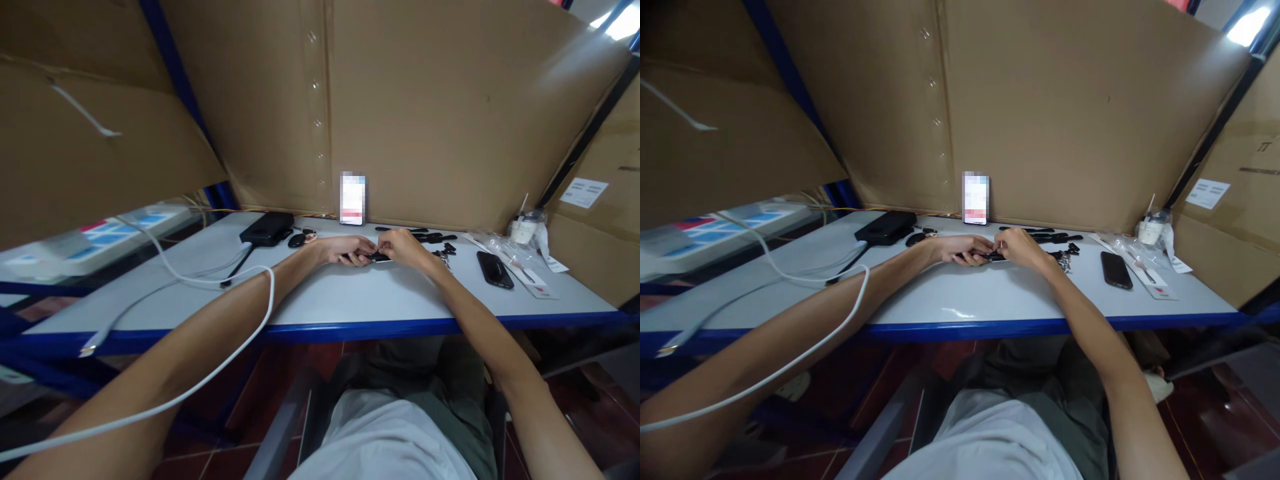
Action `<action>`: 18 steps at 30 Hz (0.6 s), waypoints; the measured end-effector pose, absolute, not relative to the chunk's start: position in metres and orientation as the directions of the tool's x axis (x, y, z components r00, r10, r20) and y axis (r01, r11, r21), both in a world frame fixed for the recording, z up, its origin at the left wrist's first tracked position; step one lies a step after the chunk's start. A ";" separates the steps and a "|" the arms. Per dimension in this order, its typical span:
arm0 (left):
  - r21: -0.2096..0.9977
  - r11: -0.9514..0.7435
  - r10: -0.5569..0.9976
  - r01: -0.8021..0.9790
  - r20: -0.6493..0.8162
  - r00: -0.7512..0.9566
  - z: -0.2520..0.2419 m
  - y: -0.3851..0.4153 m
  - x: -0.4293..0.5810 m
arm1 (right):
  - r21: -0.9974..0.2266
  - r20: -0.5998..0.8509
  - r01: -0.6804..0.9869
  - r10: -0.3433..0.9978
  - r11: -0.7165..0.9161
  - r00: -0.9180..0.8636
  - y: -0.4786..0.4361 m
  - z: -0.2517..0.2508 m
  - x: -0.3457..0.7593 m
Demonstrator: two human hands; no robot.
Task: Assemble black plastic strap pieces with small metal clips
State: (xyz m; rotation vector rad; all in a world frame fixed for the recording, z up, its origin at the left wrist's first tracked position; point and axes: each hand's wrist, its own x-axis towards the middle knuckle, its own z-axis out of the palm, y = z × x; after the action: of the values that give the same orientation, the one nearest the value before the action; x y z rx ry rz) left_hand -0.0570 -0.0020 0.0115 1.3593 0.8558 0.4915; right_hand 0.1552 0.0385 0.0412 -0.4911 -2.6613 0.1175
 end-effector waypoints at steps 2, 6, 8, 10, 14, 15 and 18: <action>0.975 0.157 0.744 0.159 -0.223 0.630 0.012 -0.003 -0.057 | -0.165 0.393 0.302 0.343 0.939 -0.853 0.041 0.041 0.156; 0.975 0.147 0.743 0.169 -0.222 0.631 0.011 -0.003 -0.055 | -0.114 0.420 0.396 0.405 0.911 -0.812 0.034 0.036 0.150; 0.975 0.145 0.739 0.170 -0.221 0.636 0.010 -0.002 -0.055 | -0.141 0.433 0.485 0.494 0.863 -0.754 0.029 0.033 0.145; 0.973 0.144 0.731 0.178 -0.226 0.644 0.010 -0.002 -0.055 | -0.226 0.428 0.554 0.593 0.801 -0.682 0.026 0.032 0.141; 0.969 0.147 0.721 0.199 -0.243 0.649 0.010 -0.002 -0.055 | -0.409 0.336 0.536 0.668 0.738 -0.664 0.033 0.036 0.142; 0.968 0.147 0.730 0.202 -0.244 0.638 0.010 -0.002 -0.055 | -0.429 0.315 0.511 0.653 0.745 -0.688 0.035 0.037 0.144; 0.967 0.148 0.753 0.209 -0.247 0.610 0.010 -0.002 -0.055 | -0.453 0.308 0.477 0.634 0.753 -0.709 0.039 0.039 0.147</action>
State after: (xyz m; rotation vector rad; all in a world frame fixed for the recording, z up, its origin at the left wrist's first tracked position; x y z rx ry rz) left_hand -0.0548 -0.0024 0.0101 1.4046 0.8836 0.4748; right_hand 0.1467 0.0392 0.0390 -0.8429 -2.5014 0.4752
